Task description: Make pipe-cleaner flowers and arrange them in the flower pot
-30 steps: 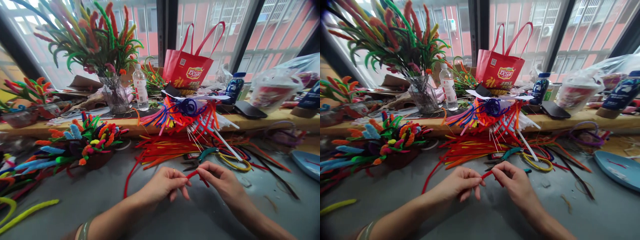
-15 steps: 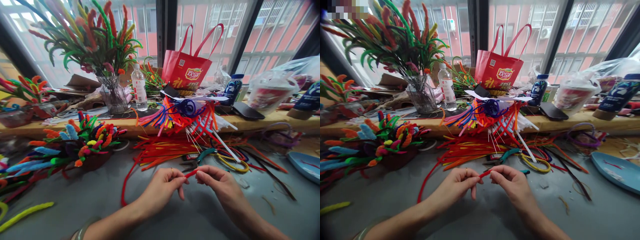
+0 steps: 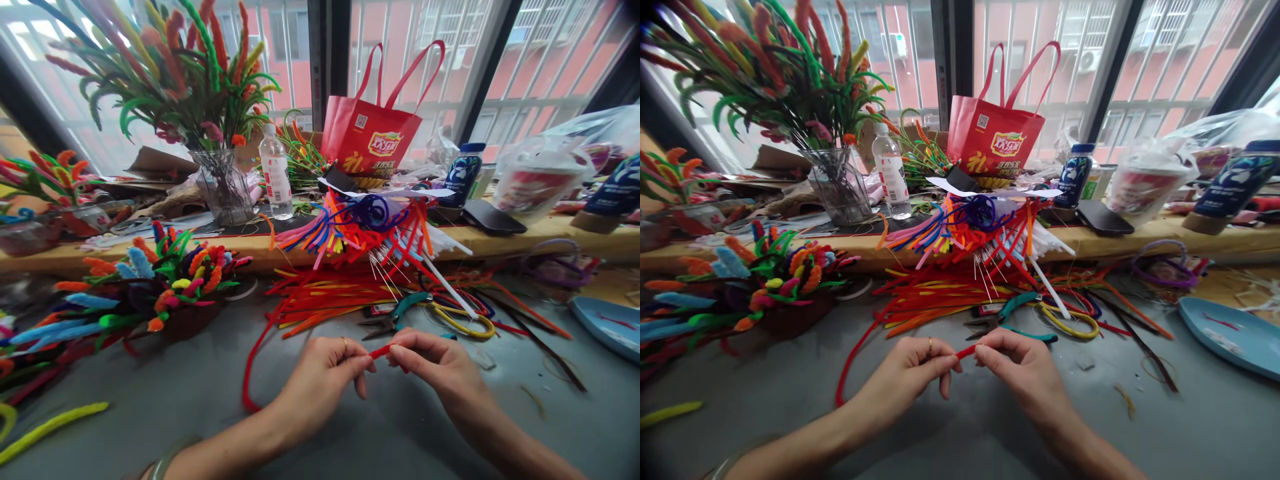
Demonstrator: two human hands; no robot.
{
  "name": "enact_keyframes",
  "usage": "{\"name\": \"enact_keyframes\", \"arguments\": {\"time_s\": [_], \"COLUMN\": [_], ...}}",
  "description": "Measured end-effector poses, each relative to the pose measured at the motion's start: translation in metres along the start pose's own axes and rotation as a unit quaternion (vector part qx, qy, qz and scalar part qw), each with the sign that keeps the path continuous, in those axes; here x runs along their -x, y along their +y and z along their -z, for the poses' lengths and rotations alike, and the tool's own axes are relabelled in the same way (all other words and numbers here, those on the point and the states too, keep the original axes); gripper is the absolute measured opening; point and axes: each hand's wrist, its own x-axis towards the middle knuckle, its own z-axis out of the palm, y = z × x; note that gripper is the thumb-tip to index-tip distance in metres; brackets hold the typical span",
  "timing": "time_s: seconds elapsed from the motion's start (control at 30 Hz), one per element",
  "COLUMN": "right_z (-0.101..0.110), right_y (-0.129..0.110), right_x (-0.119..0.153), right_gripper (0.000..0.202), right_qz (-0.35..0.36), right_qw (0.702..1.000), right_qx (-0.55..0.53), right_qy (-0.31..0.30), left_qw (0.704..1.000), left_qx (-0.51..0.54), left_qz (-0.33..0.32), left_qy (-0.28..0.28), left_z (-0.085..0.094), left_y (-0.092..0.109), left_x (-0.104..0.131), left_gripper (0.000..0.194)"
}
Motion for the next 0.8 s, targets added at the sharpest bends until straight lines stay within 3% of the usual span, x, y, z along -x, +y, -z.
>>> {"name": "enact_keyframes", "arguments": {"time_s": [0.8], "right_z": [-0.0083], "right_y": [0.0032], "right_x": [0.0007], "right_gripper": [0.021], "right_qz": [-0.009], "right_qw": [0.999], "right_qx": [-0.006], "right_qy": [-0.052], "left_qw": [0.999], "left_qx": [0.038], "left_qz": [-0.011], "left_qy": [-0.013], "left_z": [-0.0015], "left_y": [-0.0047], "left_x": [0.0022], "left_gripper": [0.022]}}
